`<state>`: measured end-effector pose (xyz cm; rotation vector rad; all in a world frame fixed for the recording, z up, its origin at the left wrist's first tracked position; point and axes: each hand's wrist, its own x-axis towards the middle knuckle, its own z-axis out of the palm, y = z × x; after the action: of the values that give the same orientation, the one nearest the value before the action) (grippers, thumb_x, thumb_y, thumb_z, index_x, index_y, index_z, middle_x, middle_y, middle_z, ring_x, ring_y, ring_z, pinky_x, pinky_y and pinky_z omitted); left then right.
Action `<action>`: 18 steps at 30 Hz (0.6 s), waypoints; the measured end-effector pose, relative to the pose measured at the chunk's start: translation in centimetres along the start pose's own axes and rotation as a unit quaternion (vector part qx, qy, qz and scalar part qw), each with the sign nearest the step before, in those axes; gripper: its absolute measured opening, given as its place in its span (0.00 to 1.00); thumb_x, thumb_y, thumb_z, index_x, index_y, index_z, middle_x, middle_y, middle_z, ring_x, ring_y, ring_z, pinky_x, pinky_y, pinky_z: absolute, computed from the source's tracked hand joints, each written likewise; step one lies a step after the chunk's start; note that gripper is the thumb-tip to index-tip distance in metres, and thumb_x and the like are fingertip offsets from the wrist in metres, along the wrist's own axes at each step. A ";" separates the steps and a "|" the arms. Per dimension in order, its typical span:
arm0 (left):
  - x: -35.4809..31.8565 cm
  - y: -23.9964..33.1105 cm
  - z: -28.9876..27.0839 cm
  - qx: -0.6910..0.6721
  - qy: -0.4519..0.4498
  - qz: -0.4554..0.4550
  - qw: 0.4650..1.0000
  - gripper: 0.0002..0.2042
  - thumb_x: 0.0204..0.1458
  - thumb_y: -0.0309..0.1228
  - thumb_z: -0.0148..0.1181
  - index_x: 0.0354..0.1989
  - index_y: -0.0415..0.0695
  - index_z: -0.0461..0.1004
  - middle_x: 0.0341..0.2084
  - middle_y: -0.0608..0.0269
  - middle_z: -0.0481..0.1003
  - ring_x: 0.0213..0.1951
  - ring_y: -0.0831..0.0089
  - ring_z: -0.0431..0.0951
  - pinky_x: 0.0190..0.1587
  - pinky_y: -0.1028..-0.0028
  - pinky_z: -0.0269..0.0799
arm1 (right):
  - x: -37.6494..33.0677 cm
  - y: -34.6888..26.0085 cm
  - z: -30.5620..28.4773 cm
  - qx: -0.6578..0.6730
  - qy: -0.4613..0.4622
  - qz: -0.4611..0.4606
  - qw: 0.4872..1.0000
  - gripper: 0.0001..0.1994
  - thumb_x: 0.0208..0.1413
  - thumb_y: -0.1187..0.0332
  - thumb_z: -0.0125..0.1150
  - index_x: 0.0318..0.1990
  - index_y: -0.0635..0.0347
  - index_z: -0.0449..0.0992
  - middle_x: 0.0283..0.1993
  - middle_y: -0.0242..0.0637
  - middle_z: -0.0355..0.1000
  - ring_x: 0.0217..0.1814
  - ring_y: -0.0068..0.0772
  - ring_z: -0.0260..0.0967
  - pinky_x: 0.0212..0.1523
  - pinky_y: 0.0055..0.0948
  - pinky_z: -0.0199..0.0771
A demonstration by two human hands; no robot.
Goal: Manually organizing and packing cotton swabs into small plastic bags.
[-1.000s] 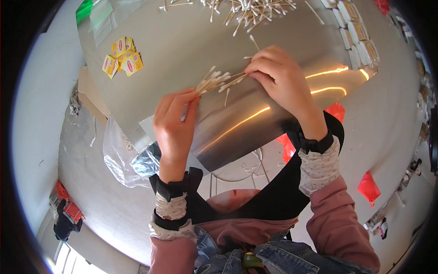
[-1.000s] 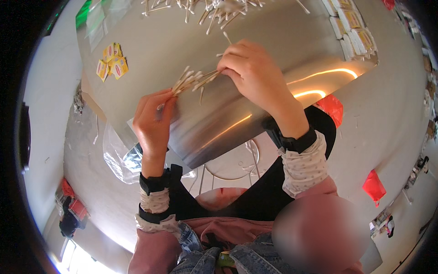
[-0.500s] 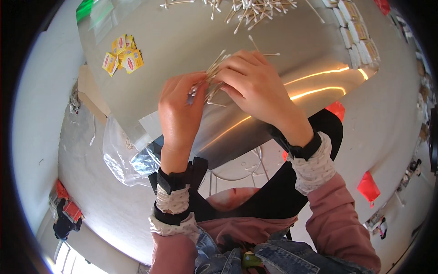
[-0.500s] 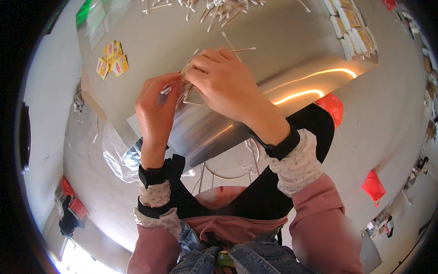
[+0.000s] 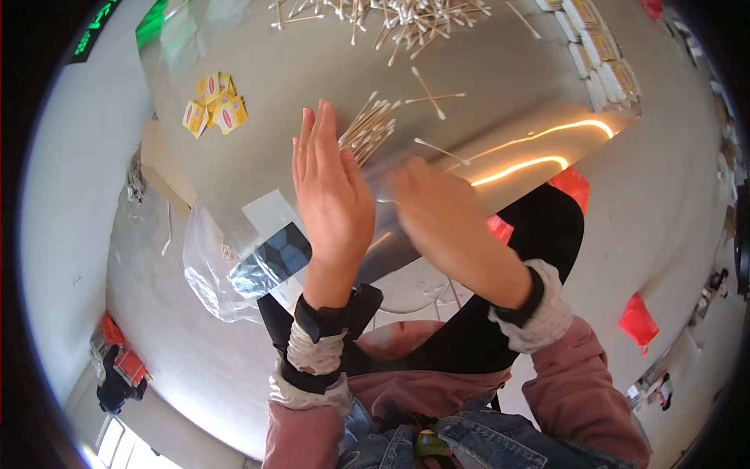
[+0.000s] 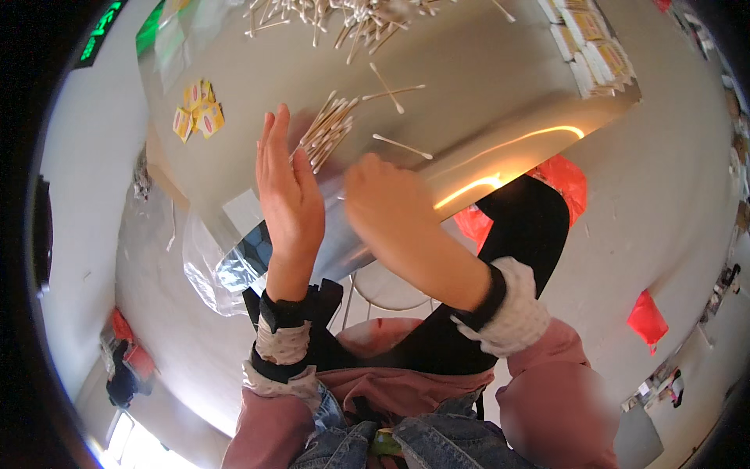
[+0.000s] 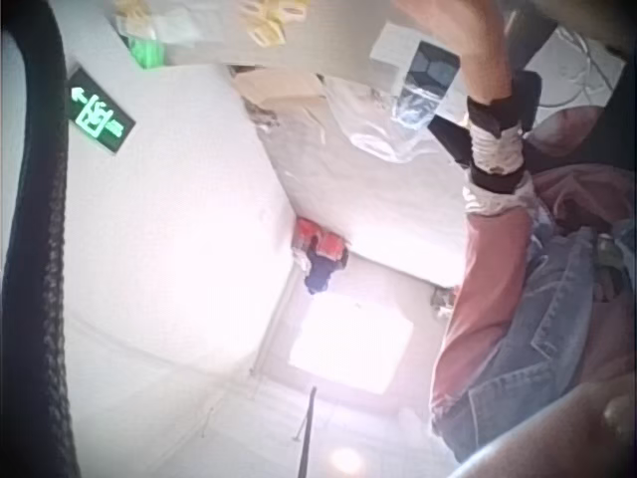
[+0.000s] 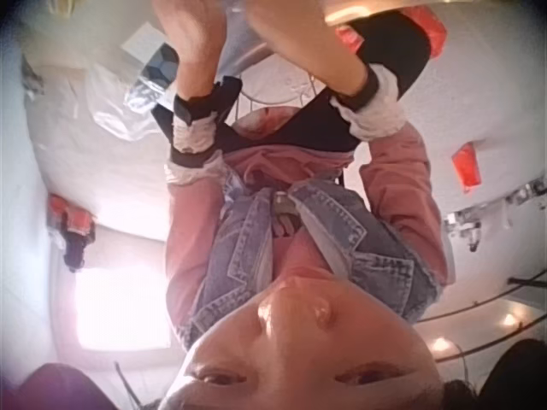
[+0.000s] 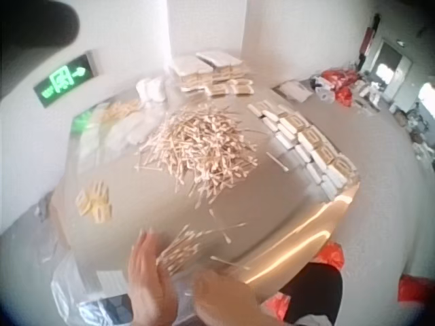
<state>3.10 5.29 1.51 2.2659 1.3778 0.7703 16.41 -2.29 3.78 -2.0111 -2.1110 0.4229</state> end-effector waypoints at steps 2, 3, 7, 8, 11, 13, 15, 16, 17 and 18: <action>0.2 0.7 0.8 0.077 -0.016 -0.004 0.997 0.29 0.60 0.34 0.54 0.67 0.33 0.58 0.64 0.43 0.64 0.70 0.50 0.58 0.70 0.51 0.51 | -2.4 1.5 -3.4 0.057 -0.018 0.093 0.994 0.08 0.57 0.70 0.58 0.40 0.63 0.69 0.36 0.43 0.70 0.37 0.47 0.73 0.33 0.42 0.72; 0.2 1.1 1.2 0.153 -0.034 -0.010 0.988 0.34 0.61 0.42 0.56 0.69 0.31 0.55 0.67 0.42 0.61 0.72 0.50 0.54 0.72 0.49 0.46 | -4.0 3.0 -5.4 0.123 -0.018 0.169 0.978 0.08 0.59 0.70 0.56 0.42 0.63 0.69 0.38 0.44 0.71 0.38 0.48 0.73 0.34 0.42 0.72; -1.2 1.7 4.3 0.204 -0.040 -0.006 0.978 0.46 0.56 0.58 0.55 0.70 0.29 0.51 0.70 0.41 0.55 0.73 0.50 0.50 0.73 0.50 0.43 | -12.6 12.4 -8.8 0.000 0.070 0.352 0.933 0.05 0.62 0.70 0.53 0.41 0.60 0.72 0.42 0.45 0.73 0.45 0.50 0.72 0.44 0.42 0.71; -1.9 2.0 4.2 0.205 -0.058 0.001 0.977 0.48 0.55 0.60 0.54 0.70 0.29 0.50 0.71 0.41 0.53 0.74 0.50 0.49 0.73 0.50 0.43 | -14.9 15.1 -8.6 -0.019 0.039 0.391 0.919 0.05 0.62 0.69 0.54 0.40 0.60 0.71 0.42 0.45 0.73 0.44 0.50 0.72 0.44 0.42 0.71; -3.9 3.2 3.7 0.191 -0.092 0.012 0.977 0.50 0.54 0.63 0.53 0.71 0.30 0.49 0.72 0.42 0.51 0.74 0.50 0.48 0.73 0.50 0.43 | -20.8 22.0 -5.9 -0.089 -0.018 0.452 0.887 0.06 0.62 0.68 0.55 0.39 0.61 0.70 0.43 0.44 0.73 0.44 0.51 0.72 0.44 0.42 0.71; -4.7 3.3 3.5 0.184 -0.110 0.014 0.977 0.50 0.54 0.64 0.53 0.71 0.31 0.49 0.72 0.42 0.51 0.74 0.50 0.48 0.73 0.50 0.43 | -20.6 22.9 -5.3 -0.131 -0.048 0.471 0.871 0.07 0.62 0.67 0.56 0.39 0.61 0.69 0.43 0.44 0.73 0.44 0.51 0.72 0.45 0.42 0.72; -5.1 3.0 3.0 0.196 -0.114 0.015 0.974 0.51 0.53 0.64 0.54 0.71 0.31 0.49 0.72 0.43 0.50 0.74 0.51 0.48 0.73 0.50 0.43 | -16.1 19.4 -5.5 -0.067 0.110 0.440 0.889 0.07 0.61 0.67 0.56 0.40 0.61 0.69 0.43 0.44 0.73 0.46 0.52 0.71 0.45 0.43 0.72; -5.3 2.8 2.7 0.201 -0.115 0.014 0.973 0.51 0.53 0.64 0.54 0.71 0.31 0.49 0.72 0.43 0.50 0.74 0.51 0.48 0.73 0.50 0.43 | -13.0 17.1 -6.3 0.053 0.149 0.368 0.916 0.07 0.60 0.68 0.57 0.41 0.61 0.69 0.42 0.44 0.73 0.46 0.51 0.71 0.45 0.43 0.72; -5.4 2.4 2.4 0.197 -0.108 0.014 0.974 0.51 0.53 0.63 0.55 0.71 0.31 0.49 0.72 0.43 0.50 0.74 0.51 0.48 0.73 0.50 0.42 | -9.8 14.4 -6.9 0.171 0.184 0.289 0.924 0.08 0.59 0.69 0.58 0.41 0.61 0.69 0.41 0.44 0.73 0.47 0.51 0.71 0.45 0.43 0.72; -5.3 2.2 2.4 0.194 -0.100 0.018 0.976 0.51 0.52 0.63 0.55 0.72 0.31 0.49 0.72 0.44 0.50 0.74 0.51 0.48 0.73 0.50 0.42 | -6.9 11.8 -7.1 0.182 0.155 0.206 0.949 0.10 0.55 0.71 0.62 0.42 0.61 0.70 0.43 0.45 0.73 0.47 0.50 0.72 0.46 0.41 0.72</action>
<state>4.17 -0.51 -0.42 2.5814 1.4948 0.2848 30.25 -8.23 6.87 -2.1151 -1.3160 0.4789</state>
